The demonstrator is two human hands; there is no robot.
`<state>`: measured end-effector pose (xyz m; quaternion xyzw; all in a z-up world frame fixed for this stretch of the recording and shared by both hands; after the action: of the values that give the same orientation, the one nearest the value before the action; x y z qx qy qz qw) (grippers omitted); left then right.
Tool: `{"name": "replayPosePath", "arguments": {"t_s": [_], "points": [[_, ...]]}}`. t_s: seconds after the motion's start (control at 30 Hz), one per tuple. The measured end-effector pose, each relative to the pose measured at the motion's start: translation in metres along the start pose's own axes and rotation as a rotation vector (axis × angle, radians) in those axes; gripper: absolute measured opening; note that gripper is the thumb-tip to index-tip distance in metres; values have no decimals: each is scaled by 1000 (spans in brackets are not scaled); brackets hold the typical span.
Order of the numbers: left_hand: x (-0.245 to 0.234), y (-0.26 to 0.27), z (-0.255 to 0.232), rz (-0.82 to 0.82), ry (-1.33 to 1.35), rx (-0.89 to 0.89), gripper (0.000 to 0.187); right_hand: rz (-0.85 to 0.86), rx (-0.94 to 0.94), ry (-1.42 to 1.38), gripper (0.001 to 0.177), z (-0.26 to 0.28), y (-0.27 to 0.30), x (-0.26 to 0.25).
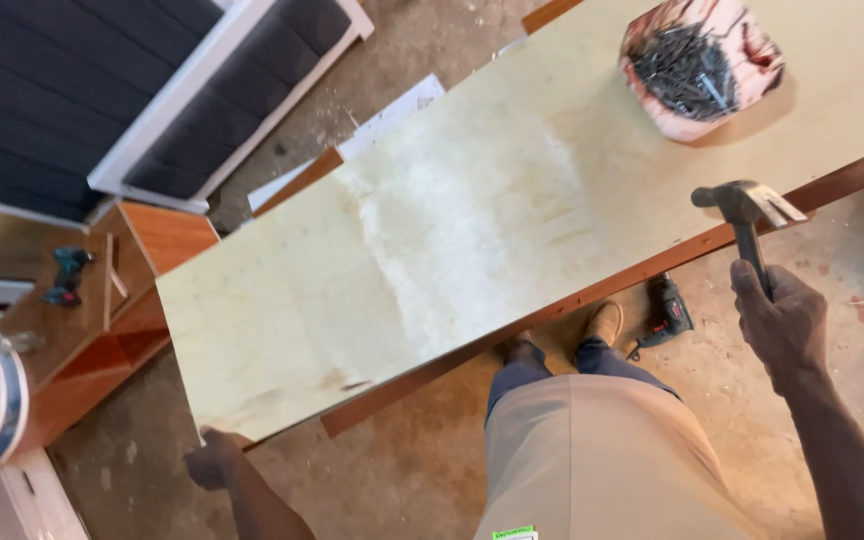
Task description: The person hammers nails into a wooden frame using a hammer. They repeatedly pick nails from a container and drive them into the wood along the edge of a large board.
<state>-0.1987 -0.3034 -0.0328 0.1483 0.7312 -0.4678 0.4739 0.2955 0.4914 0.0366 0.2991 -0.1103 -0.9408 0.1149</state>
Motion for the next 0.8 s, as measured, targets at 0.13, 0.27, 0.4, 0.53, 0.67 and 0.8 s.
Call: {"name": "replayPosePath", "arguments": {"t_s": [0.13, 0.27, 0.4, 0.53, 0.67, 0.8], "points": [[6, -19, 12, 199, -56, -34, 53, 10, -6, 48, 48, 29, 11, 15], [3, -9, 14, 91, -68, 157, 57, 19, -12, 38, 45, 26, 13, 29], [16, -21, 6, 160, -50, 235, 64, 2, -31, 24, 42, 26, 16, 38], [15, -41, 11, 25, -104, 385, 105, 2, -61, 67, 46, 27, 16, 39], [-13, -48, -30, 287, -245, 288, 103, -14, -68, 231, 41, 24, 15, 35], [7, -32, -12, 396, -77, 42, 96, -32, -106, 157, 45, 27, 15, 35]]}}
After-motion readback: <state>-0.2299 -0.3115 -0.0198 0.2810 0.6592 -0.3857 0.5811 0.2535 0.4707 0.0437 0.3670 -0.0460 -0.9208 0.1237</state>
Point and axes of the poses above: each hand's wrist, its own y-axis away from the middle knuckle, its own x-axis out of the palm, z = x × y, the point moved 6 cm from there along -y, towards the middle knuckle, and after that the axes turned 12 degrees about -z, right-handed, at the moved point
